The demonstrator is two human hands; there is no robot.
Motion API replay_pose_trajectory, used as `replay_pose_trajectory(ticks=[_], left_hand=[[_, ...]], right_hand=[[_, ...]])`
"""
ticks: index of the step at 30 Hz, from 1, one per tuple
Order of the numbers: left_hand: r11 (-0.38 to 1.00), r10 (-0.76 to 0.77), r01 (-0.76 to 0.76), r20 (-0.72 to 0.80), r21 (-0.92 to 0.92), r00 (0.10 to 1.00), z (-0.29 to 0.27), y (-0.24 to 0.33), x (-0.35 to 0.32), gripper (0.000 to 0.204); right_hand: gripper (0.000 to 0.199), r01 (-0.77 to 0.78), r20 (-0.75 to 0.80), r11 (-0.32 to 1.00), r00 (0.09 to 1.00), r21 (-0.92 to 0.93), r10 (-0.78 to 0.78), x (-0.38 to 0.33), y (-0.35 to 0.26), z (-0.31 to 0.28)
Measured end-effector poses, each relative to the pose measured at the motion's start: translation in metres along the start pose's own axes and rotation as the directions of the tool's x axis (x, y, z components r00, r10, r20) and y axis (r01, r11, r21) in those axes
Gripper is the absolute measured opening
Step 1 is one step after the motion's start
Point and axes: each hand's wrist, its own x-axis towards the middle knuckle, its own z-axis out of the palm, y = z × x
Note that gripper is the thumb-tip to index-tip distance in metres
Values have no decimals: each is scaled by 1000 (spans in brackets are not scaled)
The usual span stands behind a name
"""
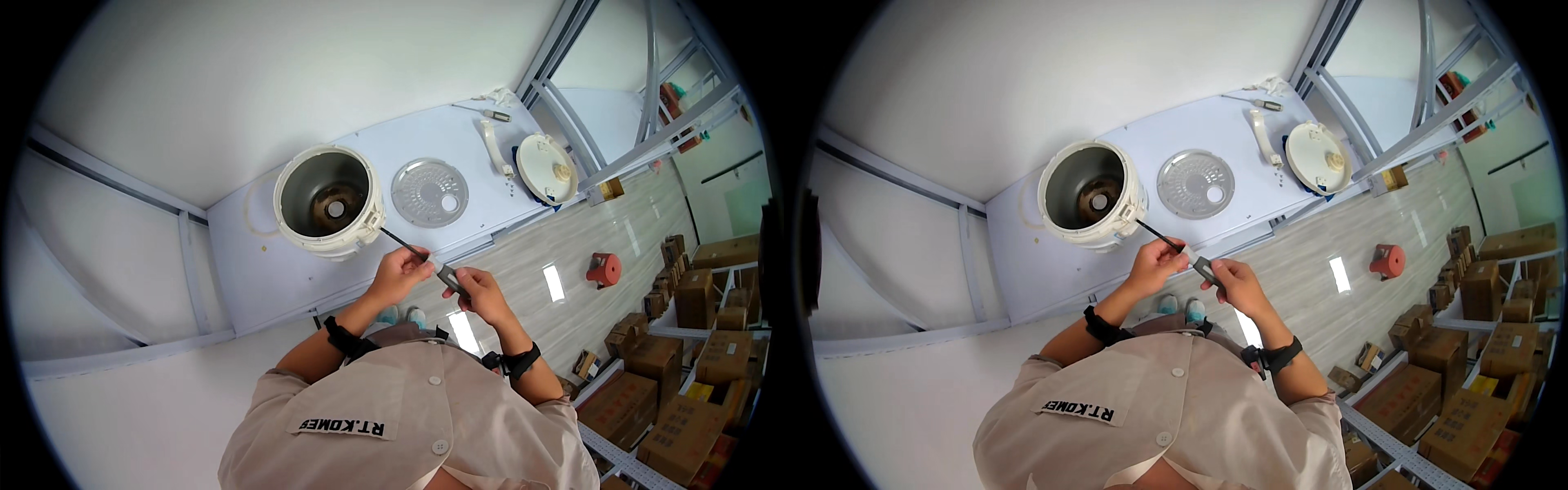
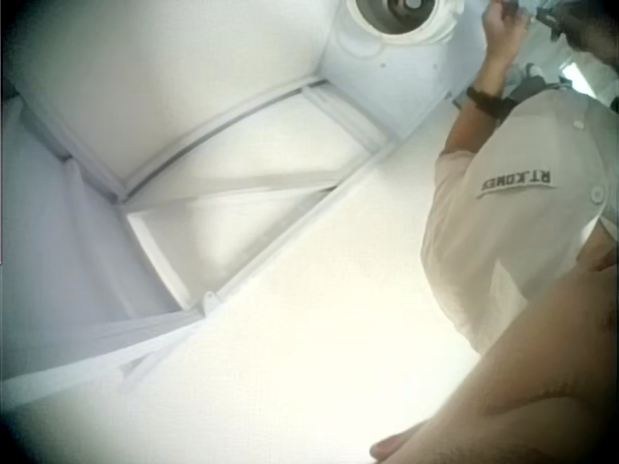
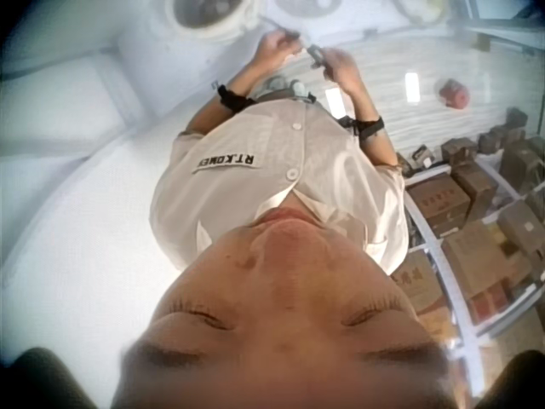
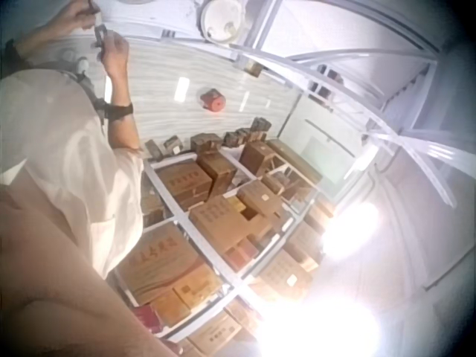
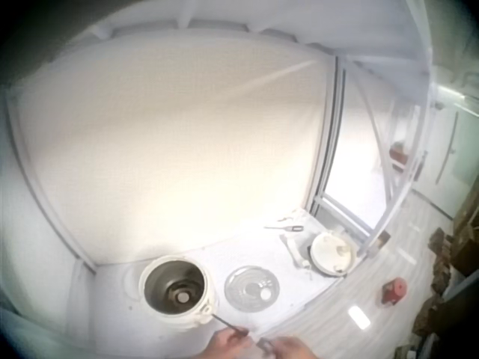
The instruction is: The person uses a screwdriver to tighten screws on a white circular plastic cover, then places it onto a white cylindrical appliance. The person continues to tighten screws on the appliance body and reattaches the cover, securing it with additional screws.
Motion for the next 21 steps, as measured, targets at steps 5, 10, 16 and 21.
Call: replay_pose_trajectory(ticks=[5,10,16,21], left_hand=[[991,125,-123,39,-51,991,1,4,-4,34],[997,72,-73,40,27,997,-1,10,-2,34],[995,79,-80,17,52,997,-3,3,-1,33],[995,101,-101,10,-5,995,-1,14,-7,33]], right_hand=[[31,437,-72,863,881,-252,-467,6,24,0],[34,529,-62,809,826,-257,-560,4,19,8],[36,107,26,991,994,75,-109,-1,-1,-4],[44,181,31,983,983,-11,-181,5,15,-7]])
